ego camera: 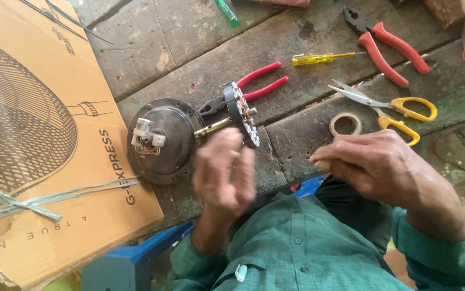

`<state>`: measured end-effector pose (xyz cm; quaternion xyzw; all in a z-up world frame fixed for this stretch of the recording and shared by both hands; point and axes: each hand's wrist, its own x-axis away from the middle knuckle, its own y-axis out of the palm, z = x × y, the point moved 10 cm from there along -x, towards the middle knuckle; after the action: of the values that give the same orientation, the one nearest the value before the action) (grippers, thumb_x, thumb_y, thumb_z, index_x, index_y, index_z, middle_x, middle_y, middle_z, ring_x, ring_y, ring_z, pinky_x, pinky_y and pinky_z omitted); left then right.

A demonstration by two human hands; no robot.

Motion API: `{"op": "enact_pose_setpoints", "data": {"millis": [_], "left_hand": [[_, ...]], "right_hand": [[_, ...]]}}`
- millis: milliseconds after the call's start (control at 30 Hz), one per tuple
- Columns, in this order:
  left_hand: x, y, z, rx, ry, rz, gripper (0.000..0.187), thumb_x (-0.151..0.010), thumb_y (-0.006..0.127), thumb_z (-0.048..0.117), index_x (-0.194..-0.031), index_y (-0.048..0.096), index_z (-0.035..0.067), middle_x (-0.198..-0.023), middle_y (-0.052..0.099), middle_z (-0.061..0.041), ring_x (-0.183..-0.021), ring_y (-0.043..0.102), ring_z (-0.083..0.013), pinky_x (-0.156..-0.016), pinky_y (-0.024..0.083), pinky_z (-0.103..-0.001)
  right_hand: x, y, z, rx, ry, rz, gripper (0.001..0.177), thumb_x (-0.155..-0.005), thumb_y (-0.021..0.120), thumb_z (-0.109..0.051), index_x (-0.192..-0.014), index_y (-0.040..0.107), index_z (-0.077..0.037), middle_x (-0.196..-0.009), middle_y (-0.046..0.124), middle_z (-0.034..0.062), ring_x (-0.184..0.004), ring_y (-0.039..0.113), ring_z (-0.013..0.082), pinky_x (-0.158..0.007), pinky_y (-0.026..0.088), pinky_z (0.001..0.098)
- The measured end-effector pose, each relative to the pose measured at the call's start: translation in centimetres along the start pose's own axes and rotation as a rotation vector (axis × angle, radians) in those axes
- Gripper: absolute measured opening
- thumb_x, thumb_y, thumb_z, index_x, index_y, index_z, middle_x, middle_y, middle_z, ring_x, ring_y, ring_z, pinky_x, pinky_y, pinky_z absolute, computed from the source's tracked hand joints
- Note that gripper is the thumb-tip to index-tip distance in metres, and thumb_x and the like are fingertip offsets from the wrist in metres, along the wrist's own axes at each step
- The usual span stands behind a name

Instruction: The person is repairing a small electrical motor component, likely a fan motor, by hand. They repeatedly insert and adjust small white plastic pieces into the slots of the motor's rotor while holding the assembly with both hands.

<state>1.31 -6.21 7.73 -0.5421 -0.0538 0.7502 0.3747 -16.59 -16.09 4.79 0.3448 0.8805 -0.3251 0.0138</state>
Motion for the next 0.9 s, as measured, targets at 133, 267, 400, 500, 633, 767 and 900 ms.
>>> {"op": "enact_pose_setpoints", "data": {"millis": [133, 267, 400, 500, 633, 767, 900], "left_hand": [[0.5, 2.4, 3.3, 0.055, 0.082, -0.275, 0.029, -0.093, 0.078, 0.003, -0.12, 0.068, -0.001, -0.121, 0.07, -0.018, -0.097, 0.068, -0.0209, -0.08, 0.056, -0.035], [0.5, 2.3, 2.6, 0.175, -0.092, -0.306, 0.024, -0.092, 0.079, 0.002, -0.115, 0.071, 0.003, -0.116, 0.072, -0.011, -0.099, 0.069, -0.0213, -0.087, 0.058, -0.034], [1.5, 1.9, 0.0, 0.494, -0.329, -0.288, 0.018, -0.097, 0.076, 0.003, -0.113, 0.069, 0.003, -0.113, 0.071, -0.008, -0.103, 0.071, -0.0173, -0.091, 0.06, -0.029], [3.3, 1.8, -3.3, 0.768, -0.622, -0.223, 0.01, -0.102, 0.071, 0.0, -0.112, 0.068, 0.0, -0.11, 0.07, -0.007, -0.097, 0.065, -0.013, -0.086, 0.055, -0.026], [4.4, 1.7, -6.4, 0.883, -0.768, -0.124, 0.007, -0.104, 0.068, 0.004, -0.111, 0.067, 0.001, -0.106, 0.069, -0.005, -0.089, 0.063, -0.0097, -0.08, 0.054, -0.024], [5.2, 2.1, -8.1, 0.971, -0.889, -0.072, 0.009, -0.103, 0.067, 0.006, -0.111, 0.066, 0.001, -0.099, 0.069, -0.004, -0.085, 0.063, -0.0097, -0.076, 0.054, -0.025], [5.5, 2.5, -8.9, 0.966, -0.895, -0.054, 0.008, -0.105, 0.067, 0.006, -0.111, 0.066, 0.0, -0.094, 0.067, -0.004, -0.084, 0.063, -0.0097, -0.076, 0.053, -0.025]], "right_hand": [[-1.5, 0.6, -1.8, 0.0, -0.117, -0.028, 0.013, -0.085, 0.074, -0.012, -0.098, 0.074, -0.007, -0.079, 0.071, 0.0081, -0.067, 0.071, 0.0224, -0.057, 0.054, 0.0348], [-4.0, 1.2, -2.6, -0.169, -0.309, 0.06, 0.009, -0.093, 0.065, -0.008, -0.102, 0.066, -0.004, -0.102, 0.073, 0.0142, -0.08, 0.074, 0.0207, -0.064, 0.059, 0.0329], [-6.3, 3.8, -2.7, -0.222, -0.391, 0.018, 0.015, -0.097, 0.066, -0.005, -0.111, 0.064, -0.001, -0.086, 0.07, 0.0082, -0.075, 0.073, 0.0204, -0.066, 0.058, 0.0346], [-6.6, 4.1, -2.5, -0.053, -0.354, 0.073, 0.013, -0.094, 0.071, -0.002, -0.106, 0.066, -0.001, -0.08, 0.069, 0.0121, -0.067, 0.071, 0.0265, -0.059, 0.055, 0.0373], [-6.5, 3.9, -3.4, 0.025, -0.433, 0.168, 0.017, -0.094, 0.071, -0.001, -0.108, 0.062, -0.001, -0.084, 0.07, 0.0141, -0.071, 0.07, 0.0307, -0.063, 0.055, 0.0383], [-6.8, 4.0, -3.3, 0.039, -0.403, 0.192, 0.016, -0.095, 0.072, -0.001, -0.108, 0.062, -0.002, -0.081, 0.068, 0.0131, -0.07, 0.07, 0.0299, -0.063, 0.055, 0.0381], [-6.9, 4.2, -3.0, 0.057, -0.374, 0.229, 0.015, -0.096, 0.072, 0.0, -0.108, 0.063, -0.003, -0.08, 0.068, 0.0118, -0.069, 0.07, 0.0288, -0.064, 0.055, 0.0389]]}}
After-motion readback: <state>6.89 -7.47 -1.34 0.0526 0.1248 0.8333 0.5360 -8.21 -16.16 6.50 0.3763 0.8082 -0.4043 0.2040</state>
